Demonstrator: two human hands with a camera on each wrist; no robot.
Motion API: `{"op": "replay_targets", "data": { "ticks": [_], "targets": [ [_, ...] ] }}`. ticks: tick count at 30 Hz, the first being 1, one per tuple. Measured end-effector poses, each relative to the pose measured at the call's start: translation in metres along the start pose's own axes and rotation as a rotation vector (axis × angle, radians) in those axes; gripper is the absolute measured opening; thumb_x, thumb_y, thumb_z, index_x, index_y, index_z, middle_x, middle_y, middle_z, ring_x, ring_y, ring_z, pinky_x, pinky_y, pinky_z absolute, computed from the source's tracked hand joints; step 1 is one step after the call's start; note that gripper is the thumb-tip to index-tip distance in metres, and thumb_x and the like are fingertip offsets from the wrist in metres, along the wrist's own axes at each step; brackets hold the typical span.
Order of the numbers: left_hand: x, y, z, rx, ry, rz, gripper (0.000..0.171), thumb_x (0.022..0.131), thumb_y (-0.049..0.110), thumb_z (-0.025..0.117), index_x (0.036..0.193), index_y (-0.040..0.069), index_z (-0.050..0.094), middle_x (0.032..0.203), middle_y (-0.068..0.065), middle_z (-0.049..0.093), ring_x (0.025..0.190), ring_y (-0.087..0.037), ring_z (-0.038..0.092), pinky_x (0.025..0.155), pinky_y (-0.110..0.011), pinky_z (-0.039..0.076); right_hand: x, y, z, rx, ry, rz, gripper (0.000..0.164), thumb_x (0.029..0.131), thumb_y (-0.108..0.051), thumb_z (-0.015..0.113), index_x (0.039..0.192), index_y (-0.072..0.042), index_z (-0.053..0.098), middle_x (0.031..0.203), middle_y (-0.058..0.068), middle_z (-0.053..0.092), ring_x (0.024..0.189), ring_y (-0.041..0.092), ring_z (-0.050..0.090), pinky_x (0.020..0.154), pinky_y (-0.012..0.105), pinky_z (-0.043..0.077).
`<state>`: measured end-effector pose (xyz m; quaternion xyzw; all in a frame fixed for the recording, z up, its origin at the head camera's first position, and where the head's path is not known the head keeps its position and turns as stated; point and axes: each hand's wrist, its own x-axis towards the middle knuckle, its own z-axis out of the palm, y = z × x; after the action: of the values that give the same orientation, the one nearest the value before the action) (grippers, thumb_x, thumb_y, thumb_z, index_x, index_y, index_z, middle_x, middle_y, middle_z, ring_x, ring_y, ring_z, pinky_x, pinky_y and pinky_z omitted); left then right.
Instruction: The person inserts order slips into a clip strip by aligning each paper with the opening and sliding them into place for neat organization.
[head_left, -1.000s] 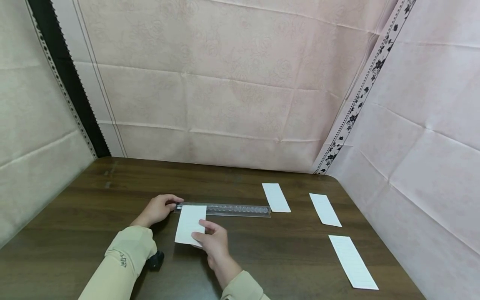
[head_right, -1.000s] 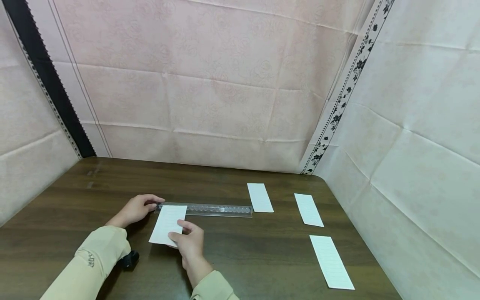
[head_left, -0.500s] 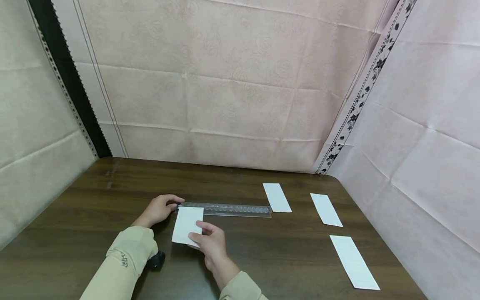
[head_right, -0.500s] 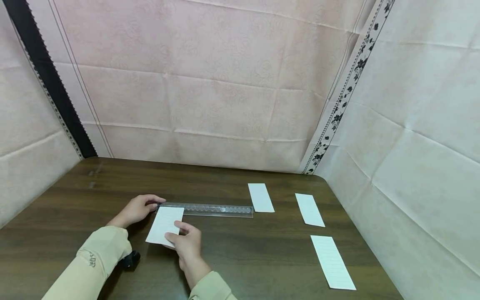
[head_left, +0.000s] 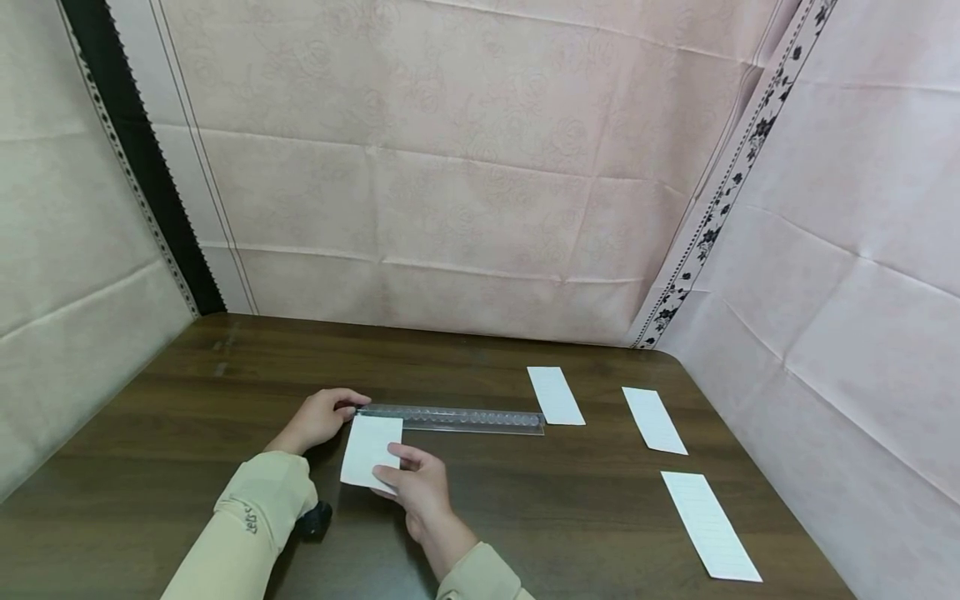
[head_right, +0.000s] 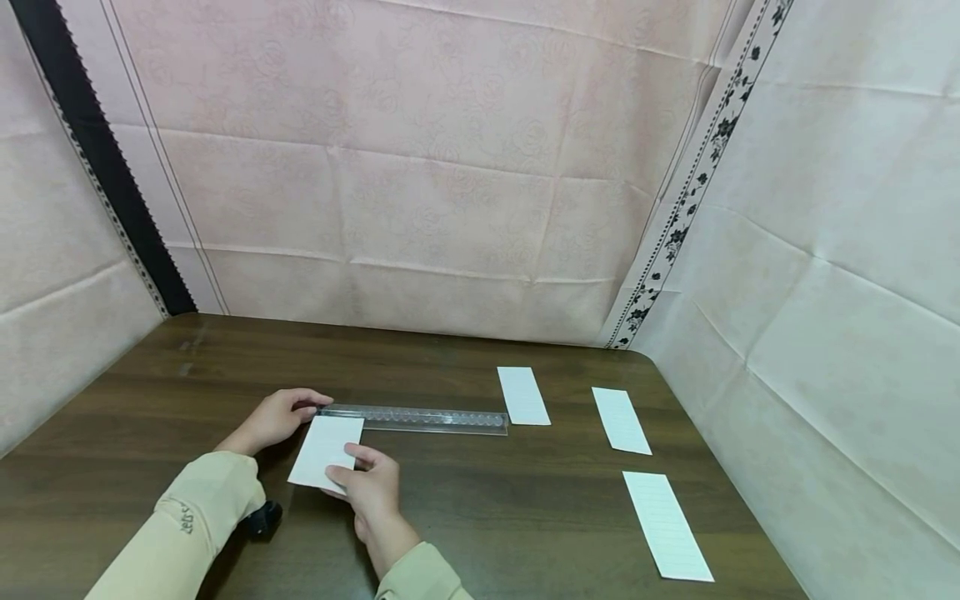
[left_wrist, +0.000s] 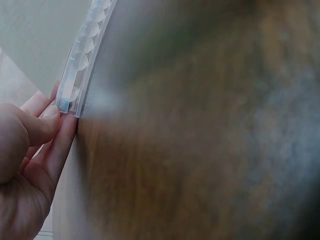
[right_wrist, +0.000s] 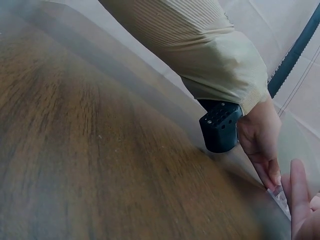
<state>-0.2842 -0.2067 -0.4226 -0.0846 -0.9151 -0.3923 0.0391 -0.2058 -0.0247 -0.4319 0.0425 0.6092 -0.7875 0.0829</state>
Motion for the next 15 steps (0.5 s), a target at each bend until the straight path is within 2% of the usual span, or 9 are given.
{"op": "replay_targets", "data": {
  "ticks": [15],
  "targets": [
    [0.0006, -0.0027, -0.0018, -0.021, -0.009, -0.004, 0.026, 0.092, -0.003, 0.051, 0.110, 0.005, 0.067, 0.117, -0.020, 0.059, 0.110, -0.038, 0.051, 0.089, -0.055, 0.042, 0.0047, 0.0025, 0.0023, 0.012, -0.016, 0.050, 0.032, 0.076, 0.011, 0.069, 0.107, 0.010, 0.062, 0.091, 0.014, 0.059, 0.075, 0.019, 0.062, 0.068, 0.038, 0.055]
  ]
}}
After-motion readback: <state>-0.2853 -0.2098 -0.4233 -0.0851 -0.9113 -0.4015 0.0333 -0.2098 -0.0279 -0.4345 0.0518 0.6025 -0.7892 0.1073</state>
